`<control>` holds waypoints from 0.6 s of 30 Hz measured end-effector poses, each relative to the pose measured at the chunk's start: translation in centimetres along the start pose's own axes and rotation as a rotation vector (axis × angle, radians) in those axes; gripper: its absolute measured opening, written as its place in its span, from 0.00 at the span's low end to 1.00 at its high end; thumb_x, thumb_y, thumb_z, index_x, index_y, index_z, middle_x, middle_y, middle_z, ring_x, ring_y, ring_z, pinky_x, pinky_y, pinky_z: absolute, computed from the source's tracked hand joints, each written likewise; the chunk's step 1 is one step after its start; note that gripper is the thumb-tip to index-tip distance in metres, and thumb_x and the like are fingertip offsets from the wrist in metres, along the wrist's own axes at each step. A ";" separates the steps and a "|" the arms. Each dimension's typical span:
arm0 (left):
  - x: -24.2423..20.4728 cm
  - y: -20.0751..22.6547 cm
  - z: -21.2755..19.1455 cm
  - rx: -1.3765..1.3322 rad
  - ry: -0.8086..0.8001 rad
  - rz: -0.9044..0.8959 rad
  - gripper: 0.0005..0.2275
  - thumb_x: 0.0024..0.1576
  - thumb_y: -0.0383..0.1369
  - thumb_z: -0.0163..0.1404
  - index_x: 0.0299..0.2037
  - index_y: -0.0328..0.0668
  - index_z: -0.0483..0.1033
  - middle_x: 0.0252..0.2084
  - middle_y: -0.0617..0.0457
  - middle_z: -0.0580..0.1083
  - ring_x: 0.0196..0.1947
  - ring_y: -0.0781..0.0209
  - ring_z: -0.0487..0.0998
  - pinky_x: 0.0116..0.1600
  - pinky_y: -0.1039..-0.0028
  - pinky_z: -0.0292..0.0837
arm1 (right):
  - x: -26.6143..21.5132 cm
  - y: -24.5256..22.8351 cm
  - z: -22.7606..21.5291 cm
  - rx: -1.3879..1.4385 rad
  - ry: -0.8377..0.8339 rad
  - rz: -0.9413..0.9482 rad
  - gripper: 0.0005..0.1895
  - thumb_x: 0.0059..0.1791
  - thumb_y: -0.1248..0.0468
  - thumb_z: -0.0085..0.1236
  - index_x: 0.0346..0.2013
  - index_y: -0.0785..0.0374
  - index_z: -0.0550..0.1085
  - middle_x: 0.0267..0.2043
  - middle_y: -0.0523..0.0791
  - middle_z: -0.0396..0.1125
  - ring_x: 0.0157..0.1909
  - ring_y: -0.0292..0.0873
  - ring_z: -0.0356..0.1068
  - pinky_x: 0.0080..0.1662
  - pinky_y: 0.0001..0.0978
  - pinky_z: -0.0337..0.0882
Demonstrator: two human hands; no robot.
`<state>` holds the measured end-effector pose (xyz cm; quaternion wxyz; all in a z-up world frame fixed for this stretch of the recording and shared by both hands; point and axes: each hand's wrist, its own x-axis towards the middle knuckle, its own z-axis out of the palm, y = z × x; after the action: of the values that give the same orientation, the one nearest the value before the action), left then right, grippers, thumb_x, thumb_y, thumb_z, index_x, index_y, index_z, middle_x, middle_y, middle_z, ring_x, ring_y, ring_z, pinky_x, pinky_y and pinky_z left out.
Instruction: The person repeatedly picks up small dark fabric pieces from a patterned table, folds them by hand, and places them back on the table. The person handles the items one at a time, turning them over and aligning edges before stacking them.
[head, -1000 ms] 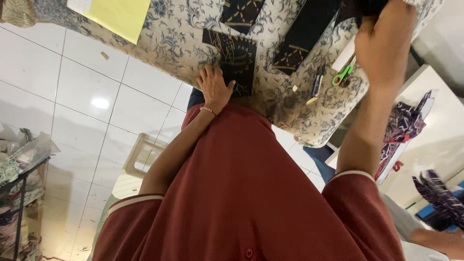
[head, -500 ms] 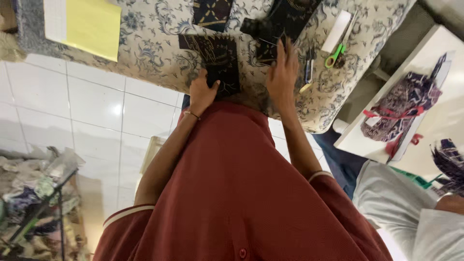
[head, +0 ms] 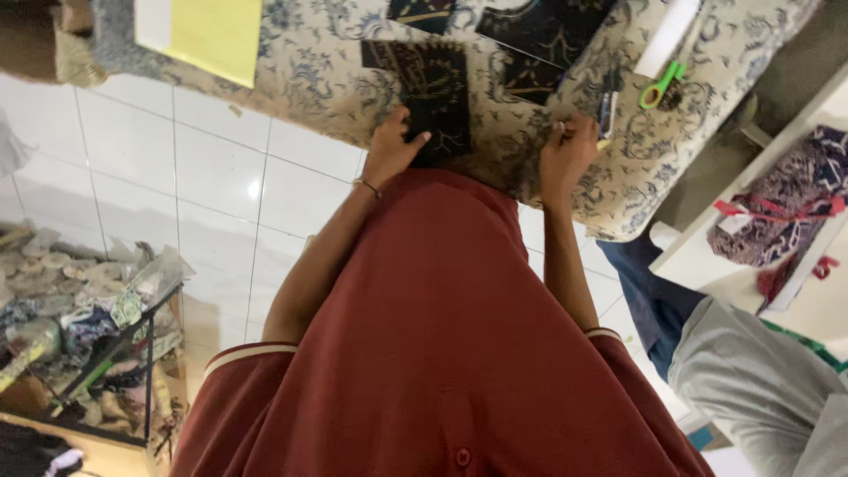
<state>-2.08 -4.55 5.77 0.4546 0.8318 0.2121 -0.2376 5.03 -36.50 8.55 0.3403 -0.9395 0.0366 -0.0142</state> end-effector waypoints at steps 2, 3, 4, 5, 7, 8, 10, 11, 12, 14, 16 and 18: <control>-0.4 0.1 0.4 -0.031 0.093 0.094 0.25 0.57 0.37 0.63 0.55 0.35 0.59 0.46 0.33 0.75 0.50 0.38 0.80 0.50 0.56 0.77 | 0.0 0.7 0.3 0.046 0.000 0.018 0.09 0.52 0.75 0.60 0.47 0.71 0.72 0.41 0.52 0.66 0.38 0.51 0.69 0.40 0.43 0.70; -0.6 0.2 0.5 -0.047 0.138 0.141 0.25 0.57 0.36 0.63 0.52 0.36 0.57 0.42 0.34 0.75 0.47 0.38 0.80 0.46 0.56 0.78 | -0.1 1.0 0.5 0.047 -0.009 0.027 0.10 0.53 0.76 0.60 0.48 0.70 0.72 0.40 0.51 0.66 0.37 0.50 0.68 0.39 0.42 0.69; -0.9 0.3 0.7 -0.031 0.117 0.100 0.24 0.58 0.35 0.62 0.51 0.38 0.56 0.38 0.36 0.73 0.41 0.38 0.79 0.42 0.55 0.75 | -0.3 1.3 0.6 0.043 -0.022 0.037 0.10 0.53 0.76 0.61 0.49 0.69 0.73 0.38 0.50 0.66 0.35 0.48 0.67 0.38 0.41 0.68; -1.1 0.3 0.7 -0.017 0.096 0.059 0.23 0.59 0.34 0.61 0.50 0.39 0.55 0.34 0.37 0.71 0.35 0.37 0.78 0.39 0.54 0.73 | -0.6 1.4 0.9 0.020 -0.012 0.006 0.13 0.53 0.76 0.62 0.51 0.69 0.72 0.39 0.50 0.65 0.35 0.47 0.67 0.38 0.40 0.67; -1.8 0.5 0.5 -0.033 0.084 0.058 0.22 0.60 0.33 0.60 0.49 0.41 0.53 0.29 0.40 0.69 0.27 0.38 0.76 0.34 0.54 0.70 | -1.0 1.5 1.0 -0.029 0.013 -0.063 0.18 0.51 0.76 0.63 0.54 0.71 0.70 0.41 0.50 0.65 0.36 0.44 0.67 0.37 0.37 0.67; -1.8 0.7 0.3 -0.061 0.100 0.101 0.21 0.60 0.33 0.59 0.48 0.41 0.53 0.29 0.40 0.68 0.25 0.39 0.74 0.32 0.54 0.69 | -1.0 1.3 1.1 -0.011 0.021 -0.069 0.19 0.51 0.76 0.63 0.56 0.71 0.69 0.43 0.51 0.64 0.36 0.43 0.66 0.36 0.35 0.68; -2.0 1.2 -0.2 -0.093 0.110 0.121 0.21 0.60 0.33 0.59 0.48 0.42 0.53 0.28 0.40 0.68 0.23 0.39 0.74 0.32 0.54 0.68 | -1.7 0.5 0.8 0.026 0.034 -0.078 0.21 0.52 0.75 0.61 0.58 0.72 0.67 0.49 0.53 0.61 0.37 0.42 0.65 0.35 0.32 0.69; -2.0 1.4 -0.3 -0.097 0.103 0.098 0.21 0.60 0.33 0.59 0.49 0.42 0.54 0.28 0.40 0.69 0.24 0.39 0.75 0.33 0.54 0.69 | -1.8 0.1 0.7 0.086 0.027 -0.043 0.20 0.51 0.75 0.62 0.57 0.71 0.68 0.45 0.51 0.64 0.35 0.41 0.65 0.35 0.31 0.69; -2.2 1.6 -0.4 -0.100 0.094 0.071 0.21 0.60 0.33 0.59 0.49 0.42 0.54 0.28 0.40 0.70 0.25 0.38 0.76 0.34 0.53 0.69 | -2.0 -0.4 0.6 0.145 0.016 -0.003 0.20 0.51 0.74 0.63 0.56 0.70 0.69 0.41 0.49 0.66 0.34 0.40 0.66 0.35 0.31 0.68; -2.6 1.9 -0.5 -0.103 0.161 0.137 0.23 0.59 0.32 0.59 0.54 0.42 0.54 0.31 0.40 0.74 0.30 0.36 0.78 0.36 0.51 0.71 | -2.0 -1.6 0.7 0.217 -0.043 -0.026 0.15 0.52 0.72 0.64 0.51 0.68 0.71 0.38 0.47 0.68 0.33 0.38 0.68 0.36 0.31 0.70; -3.2 2.1 -0.6 -0.075 0.173 0.186 0.28 0.58 0.31 0.59 0.62 0.42 0.52 0.37 0.37 0.75 0.34 0.33 0.79 0.39 0.49 0.73 | -1.5 -3.3 1.5 0.245 -0.135 -0.147 0.07 0.56 0.70 0.65 0.45 0.65 0.73 0.38 0.47 0.70 0.34 0.38 0.71 0.37 0.31 0.74; -3.5 2.2 -0.8 -0.020 0.134 0.227 0.36 0.57 0.30 0.58 0.72 0.41 0.47 0.45 0.31 0.76 0.37 0.30 0.79 0.45 0.49 0.75 | -0.9 -5.7 3.6 0.204 -0.192 -0.327 0.06 0.55 0.70 0.65 0.42 0.65 0.74 0.38 0.47 0.70 0.36 0.40 0.73 0.37 0.31 0.76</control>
<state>-3.45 -5.43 9.72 0.4716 0.8599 0.1488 -0.1261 4.61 -29.75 9.46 0.4289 -0.8906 -0.1505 0.0167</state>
